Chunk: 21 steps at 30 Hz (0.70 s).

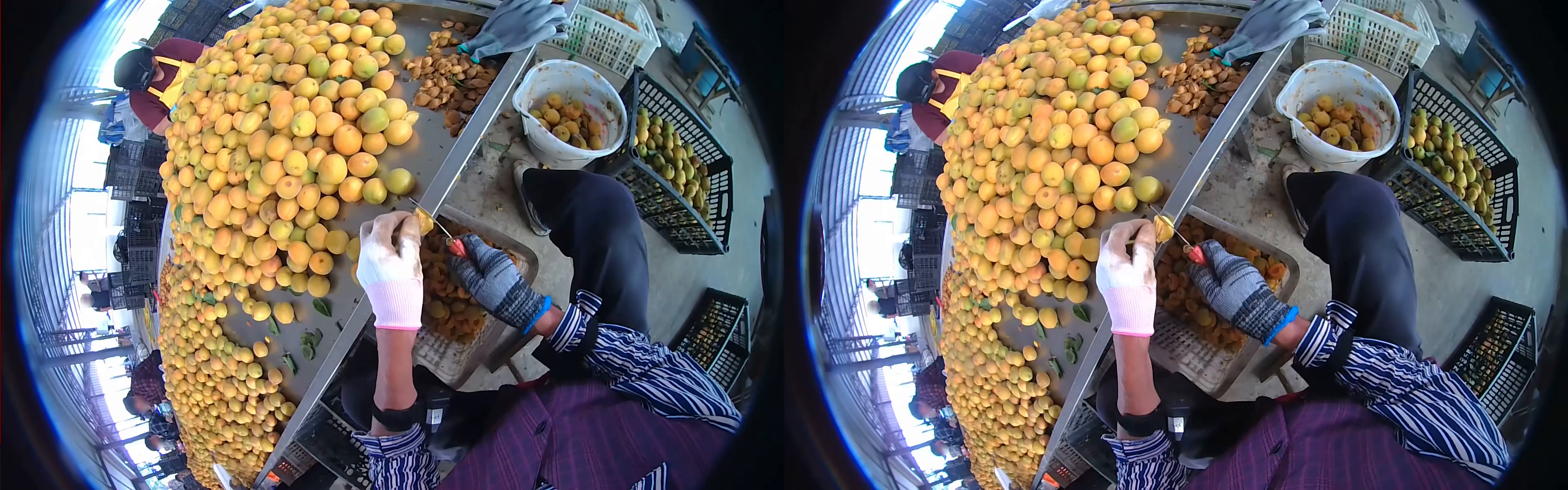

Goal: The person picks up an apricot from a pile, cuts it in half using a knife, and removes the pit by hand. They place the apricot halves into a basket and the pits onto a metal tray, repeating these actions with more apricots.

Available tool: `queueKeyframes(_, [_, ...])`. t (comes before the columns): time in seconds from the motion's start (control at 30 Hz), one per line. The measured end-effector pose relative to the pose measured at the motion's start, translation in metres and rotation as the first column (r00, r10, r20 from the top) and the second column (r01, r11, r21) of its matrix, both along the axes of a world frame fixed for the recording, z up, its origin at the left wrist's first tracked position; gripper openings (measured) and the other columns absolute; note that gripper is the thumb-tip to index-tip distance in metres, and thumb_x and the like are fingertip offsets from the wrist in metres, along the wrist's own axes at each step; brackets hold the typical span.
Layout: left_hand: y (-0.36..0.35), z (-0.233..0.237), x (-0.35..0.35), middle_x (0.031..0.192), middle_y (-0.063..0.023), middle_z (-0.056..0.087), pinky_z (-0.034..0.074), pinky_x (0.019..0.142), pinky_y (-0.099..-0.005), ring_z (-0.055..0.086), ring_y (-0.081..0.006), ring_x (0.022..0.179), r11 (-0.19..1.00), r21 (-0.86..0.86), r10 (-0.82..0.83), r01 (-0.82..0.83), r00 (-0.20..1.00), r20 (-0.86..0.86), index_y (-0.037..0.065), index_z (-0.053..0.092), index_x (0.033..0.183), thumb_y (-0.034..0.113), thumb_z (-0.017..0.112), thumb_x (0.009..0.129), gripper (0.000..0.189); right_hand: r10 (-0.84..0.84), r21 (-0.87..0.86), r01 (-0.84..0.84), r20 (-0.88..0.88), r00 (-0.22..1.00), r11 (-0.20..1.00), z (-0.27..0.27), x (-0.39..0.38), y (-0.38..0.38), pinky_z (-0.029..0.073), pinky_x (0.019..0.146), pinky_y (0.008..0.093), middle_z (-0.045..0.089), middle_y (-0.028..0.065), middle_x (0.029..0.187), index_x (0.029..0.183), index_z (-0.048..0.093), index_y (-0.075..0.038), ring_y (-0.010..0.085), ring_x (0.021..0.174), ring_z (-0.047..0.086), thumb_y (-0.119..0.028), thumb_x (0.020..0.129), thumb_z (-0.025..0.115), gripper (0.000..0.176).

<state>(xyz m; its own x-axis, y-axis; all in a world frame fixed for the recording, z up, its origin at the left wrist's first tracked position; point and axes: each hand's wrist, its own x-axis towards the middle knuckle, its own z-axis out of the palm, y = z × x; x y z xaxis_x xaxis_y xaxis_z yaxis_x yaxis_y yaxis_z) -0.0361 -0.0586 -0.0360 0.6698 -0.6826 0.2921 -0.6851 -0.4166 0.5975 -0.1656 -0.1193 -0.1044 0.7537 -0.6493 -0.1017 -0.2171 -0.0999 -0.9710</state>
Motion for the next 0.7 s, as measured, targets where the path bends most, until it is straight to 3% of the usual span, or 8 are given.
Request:
queueKeyframes(0.03, [-0.001,-0.001,0.0,0.083,-0.0089,0.06,0.046,0.057,-0.0257,0.057,-0.0135,0.063,1.0,0.0,0.0,0.0,1.0,0.0,0.0,0.061,0.097,0.015,0.057,0.089,0.017,0.0,0.0,0.0,0.0,1.0,1.0,0.0,0.0,0.0,0.049,0.07,0.0443,0.061,0.0246,0.086,0.11,0.05,-0.003,0.0414,0.084,0.061,-0.023,0.089,0.055,0.03])
queueKeyframes(0.1, [-0.004,-0.005,-0.001,0.09,-0.0127,0.061,0.048,0.067,-0.0294,0.059,-0.0217,0.071,0.995,-0.026,0.085,-0.096,0.958,-0.275,0.001,0.061,0.102,0.013,0.055,0.088,0.019,-0.014,-0.018,0.014,-0.004,1.0,1.0,-0.001,0.002,-0.001,0.049,0.07,0.0444,0.061,0.0246,0.086,0.111,0.05,-0.003,0.0414,0.083,0.061,-0.024,0.089,0.055,0.03])
queueKeyframes(0.23, [-0.003,-0.008,-0.002,0.092,-0.0132,0.06,0.048,0.071,-0.0311,0.06,-0.0241,0.075,0.998,-0.059,-0.034,0.02,0.969,-0.246,0.005,0.061,0.107,0.012,0.056,0.086,0.022,-0.025,-0.012,0.025,-0.022,0.999,1.0,-0.002,0.005,-0.004,0.048,0.07,0.0455,0.062,0.0249,0.085,0.111,0.05,-0.002,0.0415,0.083,0.06,-0.024,0.089,0.055,0.031])
queueKeyframes(0.3, [-0.003,-0.003,-0.005,0.094,-0.0112,0.059,0.049,0.069,-0.029,0.061,-0.0181,0.075,0.992,0.008,-0.125,0.125,0.992,0.024,0.008,0.062,0.109,0.008,0.056,0.084,0.025,-0.035,-0.058,0.033,-0.041,0.999,0.998,-0.004,0.007,-0.004,0.048,0.07,0.0464,0.062,0.0252,0.085,0.112,0.05,-0.002,0.0416,0.083,0.06,-0.024,0.089,0.055,0.032])
queueKeyframes(0.33, [-0.004,0.008,-0.012,0.095,-0.0098,0.059,0.049,0.068,-0.0285,0.062,-0.0163,0.074,0.994,0.053,-0.085,0.09,0.991,-0.102,0.01,0.062,0.108,0.006,0.058,0.083,0.026,-0.038,-0.056,0.036,-0.042,0.998,0.998,-0.005,0.007,-0.004,0.048,0.07,0.0464,0.062,0.0252,0.085,0.112,0.05,-0.002,0.0416,0.083,0.06,-0.024,0.089,0.055,0.032])
queueKeyframes(0.47, [-0.001,-0.007,-0.006,0.096,-0.0093,0.06,0.049,0.065,-0.0274,0.062,-0.0154,0.072,0.994,0.071,-0.078,0.083,0.994,-0.077,0.008,0.062,0.108,0.006,0.059,0.083,0.025,-0.041,-0.081,0.041,0.001,0.999,0.996,-0.003,0.008,-0.004,0.048,0.069,0.0468,0.062,0.0256,0.085,0.112,0.05,-0.001,0.0416,0.082,0.06,-0.023,0.089,0.055,0.032])
queueKeyframes(0.53, [0.0,-0.015,-0.004,0.093,-0.008,0.058,0.049,0.059,-0.0251,0.06,-0.0128,0.066,0.997,-0.077,-0.01,-0.018,0.939,-0.343,0.004,0.061,0.106,0.008,0.061,0.084,0.022,-0.043,-0.066,0.043,0.012,0.999,0.997,0.003,0.007,-0.005,0.048,0.069,0.0465,0.061,0.0255,0.084,0.111,0.05,-0.001,0.0416,0.082,0.06,-0.022,0.089,0.055,0.031])
queueKeyframes(0.7, [0.0,-0.013,-0.003,0.084,-0.0069,0.059,0.047,0.054,-0.0233,0.056,-0.0102,0.06,0.997,-0.08,0.008,-0.019,0.991,-0.132,-0.001,0.061,0.1,0.01,0.06,0.086,0.018,-0.015,0.014,0.014,0.036,0.999,1.0,0.017,-0.001,-0.006,0.049,0.069,0.0451,0.061,0.0246,0.085,0.11,0.05,-0.002,0.0414,0.083,0.06,-0.02,0.089,0.054,0.028])
